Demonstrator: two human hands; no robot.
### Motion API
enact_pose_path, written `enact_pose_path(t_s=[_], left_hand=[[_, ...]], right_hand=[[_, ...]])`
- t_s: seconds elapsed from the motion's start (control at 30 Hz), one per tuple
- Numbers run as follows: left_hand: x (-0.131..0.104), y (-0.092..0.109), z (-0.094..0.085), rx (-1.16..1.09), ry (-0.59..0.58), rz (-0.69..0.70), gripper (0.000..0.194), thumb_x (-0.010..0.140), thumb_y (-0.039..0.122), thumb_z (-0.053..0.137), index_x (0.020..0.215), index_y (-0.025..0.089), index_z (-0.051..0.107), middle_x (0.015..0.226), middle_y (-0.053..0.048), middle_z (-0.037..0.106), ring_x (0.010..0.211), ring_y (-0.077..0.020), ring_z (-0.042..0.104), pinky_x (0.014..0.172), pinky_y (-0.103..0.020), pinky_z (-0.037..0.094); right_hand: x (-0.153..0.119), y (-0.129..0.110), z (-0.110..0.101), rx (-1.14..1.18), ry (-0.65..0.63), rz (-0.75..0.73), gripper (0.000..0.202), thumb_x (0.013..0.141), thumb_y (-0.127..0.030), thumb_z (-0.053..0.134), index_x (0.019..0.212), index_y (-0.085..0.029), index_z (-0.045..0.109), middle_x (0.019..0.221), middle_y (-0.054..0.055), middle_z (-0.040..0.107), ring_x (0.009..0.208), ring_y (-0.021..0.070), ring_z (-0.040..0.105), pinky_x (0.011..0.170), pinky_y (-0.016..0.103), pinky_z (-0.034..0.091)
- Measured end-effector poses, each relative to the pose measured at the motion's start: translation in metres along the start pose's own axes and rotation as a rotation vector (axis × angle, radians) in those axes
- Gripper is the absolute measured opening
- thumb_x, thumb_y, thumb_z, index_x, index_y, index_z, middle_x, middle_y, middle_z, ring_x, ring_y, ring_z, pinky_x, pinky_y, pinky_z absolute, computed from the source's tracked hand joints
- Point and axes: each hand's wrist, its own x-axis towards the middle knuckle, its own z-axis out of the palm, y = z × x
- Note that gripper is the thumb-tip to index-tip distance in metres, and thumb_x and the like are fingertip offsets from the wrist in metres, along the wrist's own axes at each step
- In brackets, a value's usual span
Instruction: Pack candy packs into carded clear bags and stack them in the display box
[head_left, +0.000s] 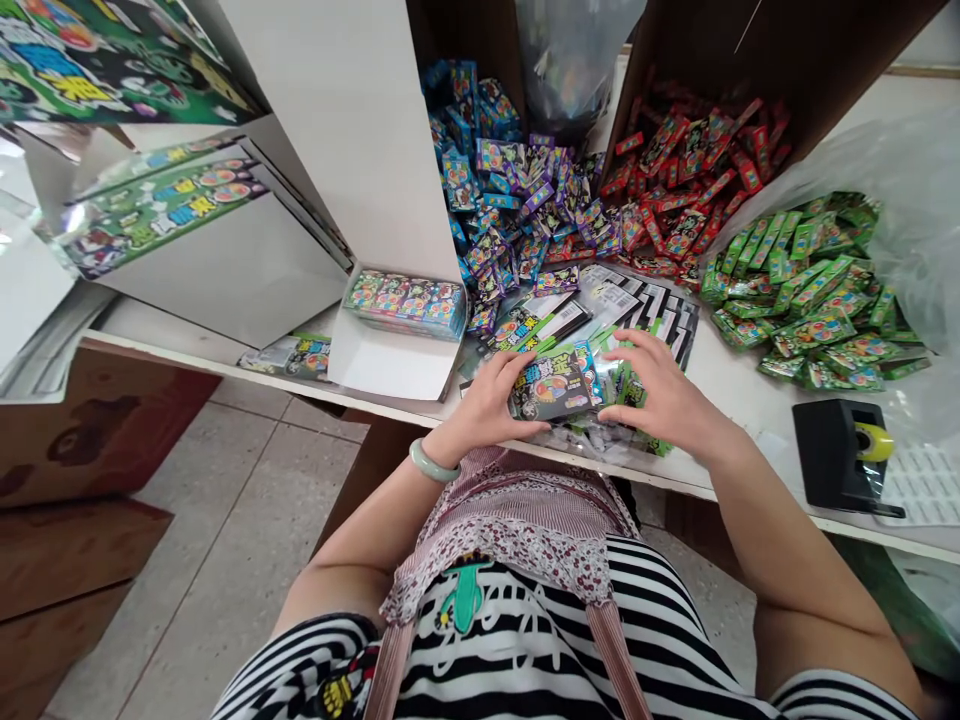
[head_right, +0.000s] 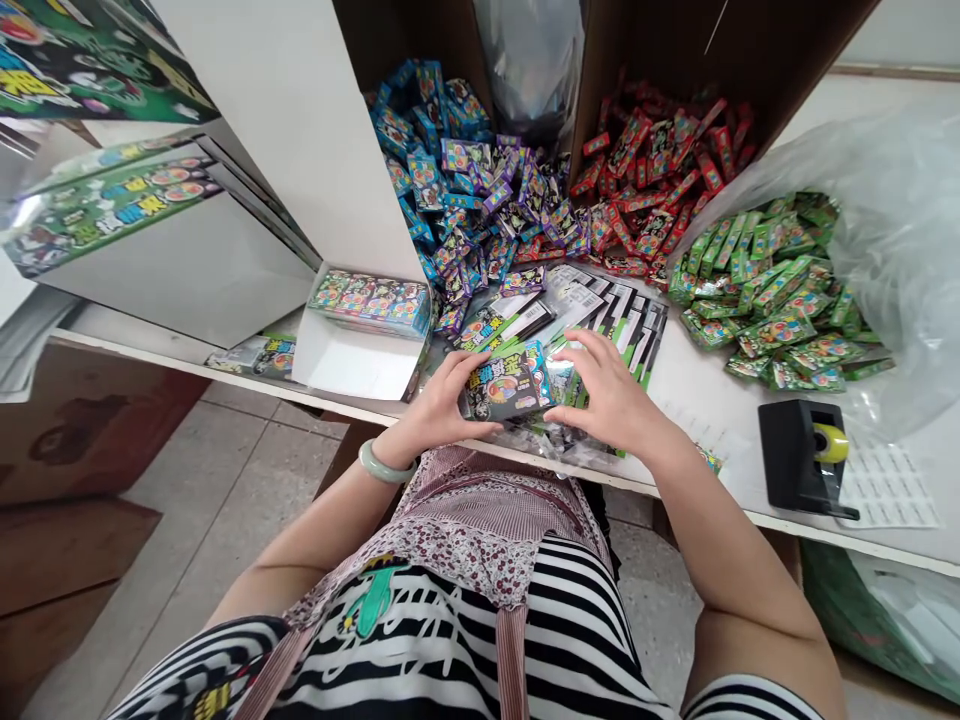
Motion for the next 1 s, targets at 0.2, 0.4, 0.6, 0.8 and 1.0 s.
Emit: enact_pose_path(t_s=[0.2,0.4,0.6,0.8,1.0], left_hand=[[-0.001,0.013,0.002,-0.028,0.077,-0.010,0.101,0.066,0.059,0.084,0.144,0.016,0.038,0.134,-0.018,0.049,0.128,-0.0365,0.051,0.109,-0.054,0.045],[-0.007,0.029,0.032,-0.596,0.146,-0.283,0.063,0.086,0.058,0.067,0.131,0.019,0.046,0.117,-0.012,0.062,0.105,-0.0235,0.062,0.092,-0.040,0.053],[-0.024,0.028,0.057,-0.945,0.137,-0.371,0.065,0.089,0.046,0.068,0.142,0.021,0.040,0.099,-0.005,0.064,0.089,-0.0162,0.063,0.081,-0.031,0.052],[-0.036,0.024,0.054,-0.841,0.050,-0.175,0.073,0.089,0.048,0.065,0.153,0.026,0.036,0.144,-0.014,0.051,0.126,-0.0276,0.056,0.107,-0.043,0.047],[-0.049,0.023,0.041,-0.726,-0.060,-0.205,0.102,0.081,0.061,0.070,0.160,0.021,0.019,0.127,-0.016,0.058,0.098,-0.0255,0.068,0.089,-0.040,0.055]], right_hand=[[-0.018,-0.015,0.026,0.237,0.112,0.122,0.043,0.090,-0.042,0.069,0.130,-0.028,0.058,0.140,0.013,0.053,0.131,0.0349,0.052,0.108,0.057,0.046],[-0.025,-0.020,0.050,0.634,0.466,0.300,0.027,0.094,-0.035,0.062,0.120,-0.028,0.058,0.085,0.000,0.062,0.075,0.0193,0.063,0.071,0.034,0.058],[-0.022,-0.021,0.093,0.715,0.582,0.412,0.052,0.081,-0.040,0.073,0.127,-0.027,0.052,0.116,0.008,0.062,0.095,0.0236,0.068,0.074,0.036,0.061],[-0.032,-0.042,0.103,0.624,0.679,0.380,0.050,0.084,-0.047,0.071,0.125,-0.021,0.056,0.110,0.012,0.069,0.092,0.0259,0.072,0.083,0.043,0.062],[-0.058,0.000,0.122,0.307,0.576,0.429,0.068,0.078,-0.065,0.068,0.138,-0.036,0.056,0.101,0.017,0.070,0.091,0.0443,0.072,0.068,0.058,0.062]])
